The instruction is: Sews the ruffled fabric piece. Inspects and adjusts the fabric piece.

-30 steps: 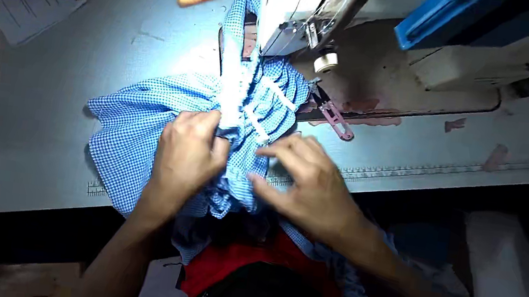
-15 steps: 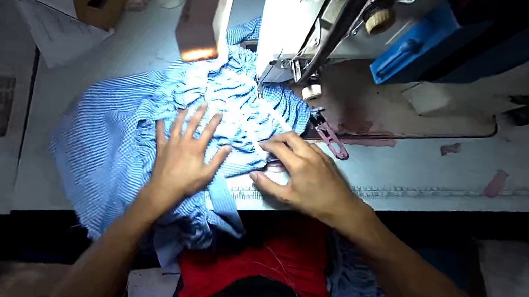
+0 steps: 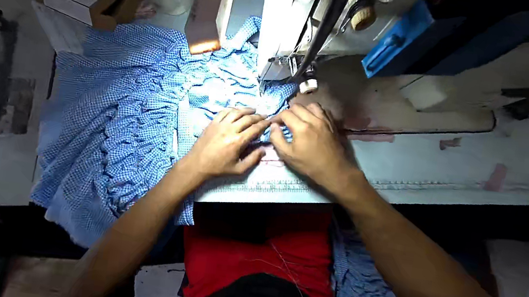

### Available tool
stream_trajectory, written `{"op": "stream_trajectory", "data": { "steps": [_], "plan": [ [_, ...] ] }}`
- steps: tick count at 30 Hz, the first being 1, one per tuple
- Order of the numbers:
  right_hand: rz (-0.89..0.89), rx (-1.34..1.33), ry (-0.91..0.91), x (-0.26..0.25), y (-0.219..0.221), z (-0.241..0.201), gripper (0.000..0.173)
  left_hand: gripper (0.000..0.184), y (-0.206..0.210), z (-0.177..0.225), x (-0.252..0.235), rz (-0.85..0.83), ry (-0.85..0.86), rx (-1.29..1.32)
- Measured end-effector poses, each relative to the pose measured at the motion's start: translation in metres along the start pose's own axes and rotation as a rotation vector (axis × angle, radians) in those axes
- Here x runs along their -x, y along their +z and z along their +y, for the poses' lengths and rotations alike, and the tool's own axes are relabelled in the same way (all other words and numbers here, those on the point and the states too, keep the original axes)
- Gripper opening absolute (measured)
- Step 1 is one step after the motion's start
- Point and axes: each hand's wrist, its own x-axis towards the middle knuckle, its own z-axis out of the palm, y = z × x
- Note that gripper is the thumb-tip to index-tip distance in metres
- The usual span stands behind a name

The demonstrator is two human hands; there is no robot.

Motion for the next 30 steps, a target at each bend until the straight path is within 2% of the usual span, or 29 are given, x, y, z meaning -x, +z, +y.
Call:
{"op": "stream_trajectory", "data": {
  "steps": [2,4,8,10,12,15,17,19,21,23,27,30],
  "plan": [
    [0.039,0.013,0.038,-0.011,0.002,0.004,0.037,0.034,0.013,-0.009,0.001,0.032,0.022,0.038],
    [0.031,0.041,0.059,-0.020,0.003,0.005,0.036,0.029,0.012,-0.012,-0.001,0.063,0.049,0.034],
    [0.008,0.109,0.086,-0.026,0.009,0.007,0.027,0.019,0.013,0.021,0.020,0.100,0.117,0.123],
    [-0.035,0.160,0.178,-0.025,0.002,0.003,0.022,0.019,0.021,0.047,0.037,0.098,0.139,0.194],
    [-0.046,0.201,0.193,-0.019,0.000,-0.003,0.020,0.019,0.024,0.061,0.048,0.118,0.112,0.237],
    [-0.023,0.177,0.036,-0.013,0.002,-0.001,0.027,0.020,0.022,0.065,0.054,0.116,0.100,0.232],
    [-0.083,0.146,-0.070,-0.008,0.002,0.002,0.030,0.020,0.020,0.073,0.064,0.104,0.101,0.268],
    [-0.095,0.148,-0.080,-0.003,-0.002,0.003,0.026,0.020,0.018,0.080,0.073,0.090,0.090,0.305],
    [-0.087,0.158,-0.028,-0.001,-0.003,0.004,0.026,0.019,0.018,0.081,0.076,0.093,0.061,0.334],
    [-0.065,0.179,-0.005,-0.003,-0.001,0.003,0.036,0.020,0.018,0.079,0.074,0.081,0.044,0.354],
    [-0.040,0.214,-0.028,-0.007,0.003,0.006,0.023,0.021,0.017,0.073,0.068,0.028,0.023,0.373],
    [-0.017,0.220,-0.029,-0.008,0.006,0.007,0.024,0.021,0.017,0.070,0.067,0.019,0.017,0.368]
  ]
}}
